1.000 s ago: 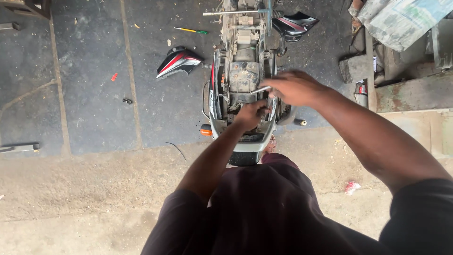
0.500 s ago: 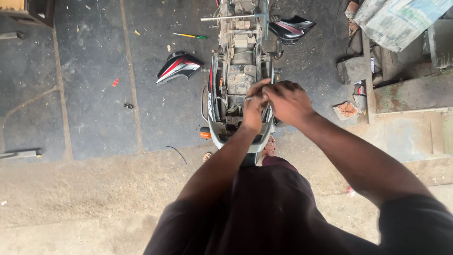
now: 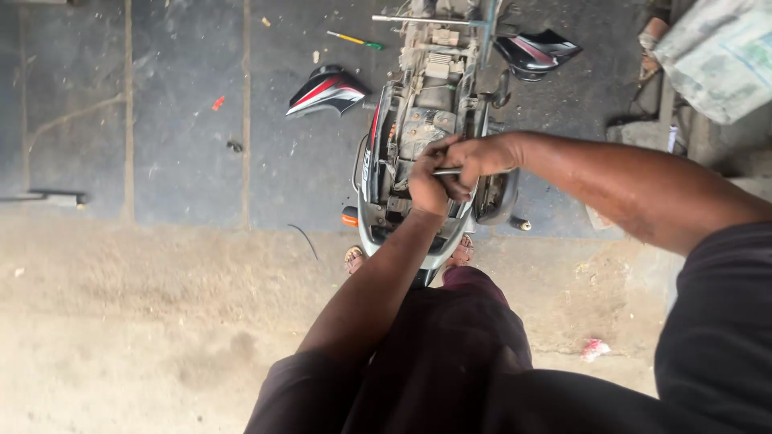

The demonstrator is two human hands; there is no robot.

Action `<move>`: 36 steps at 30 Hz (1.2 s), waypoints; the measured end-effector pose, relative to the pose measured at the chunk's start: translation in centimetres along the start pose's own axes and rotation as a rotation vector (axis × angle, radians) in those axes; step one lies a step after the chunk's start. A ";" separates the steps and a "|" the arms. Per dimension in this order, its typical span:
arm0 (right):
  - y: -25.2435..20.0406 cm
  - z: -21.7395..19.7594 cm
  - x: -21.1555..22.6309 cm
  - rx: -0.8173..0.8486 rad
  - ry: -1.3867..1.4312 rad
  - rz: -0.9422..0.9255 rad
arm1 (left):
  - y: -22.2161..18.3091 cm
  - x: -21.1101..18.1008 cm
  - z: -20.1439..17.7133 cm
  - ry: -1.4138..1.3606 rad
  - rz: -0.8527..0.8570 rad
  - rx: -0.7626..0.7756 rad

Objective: The recorder is repairing the rear body panel of a motorcycle and applying lubricant.

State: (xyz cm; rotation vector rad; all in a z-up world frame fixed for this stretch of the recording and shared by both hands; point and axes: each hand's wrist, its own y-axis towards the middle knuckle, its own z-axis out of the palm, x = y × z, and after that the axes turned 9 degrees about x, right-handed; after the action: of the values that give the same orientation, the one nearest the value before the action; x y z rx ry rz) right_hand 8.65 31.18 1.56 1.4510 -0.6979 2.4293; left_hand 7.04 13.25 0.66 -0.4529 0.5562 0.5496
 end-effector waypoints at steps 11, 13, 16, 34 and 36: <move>0.8 2.7 -1.6 -0.392 -0.055 0.048 | 1.4 5.8 -3.7 1.259 0.637 -0.392; 0.7 3.2 -1.4 -0.413 -0.066 0.032 | 2.3 6.0 -4.5 1.059 0.535 -0.346; 0.9 3.6 -2.1 -0.442 -0.014 -0.001 | 3.0 6.9 -6.2 0.770 0.459 -0.220; -1.8 10.0 4.3 -0.546 -0.024 0.066 | -4.5 0.6 -6.6 1.389 -0.093 0.587; -1.5 9.4 3.3 -0.564 -0.014 0.057 | -3.8 1.4 -7.6 1.443 -0.156 0.576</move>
State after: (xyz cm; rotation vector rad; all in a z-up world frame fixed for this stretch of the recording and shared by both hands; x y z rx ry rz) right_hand 14.90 27.53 8.64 1.2227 -1.3092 2.0132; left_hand 7.54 6.75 -4.95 -0.2696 1.9723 -0.2062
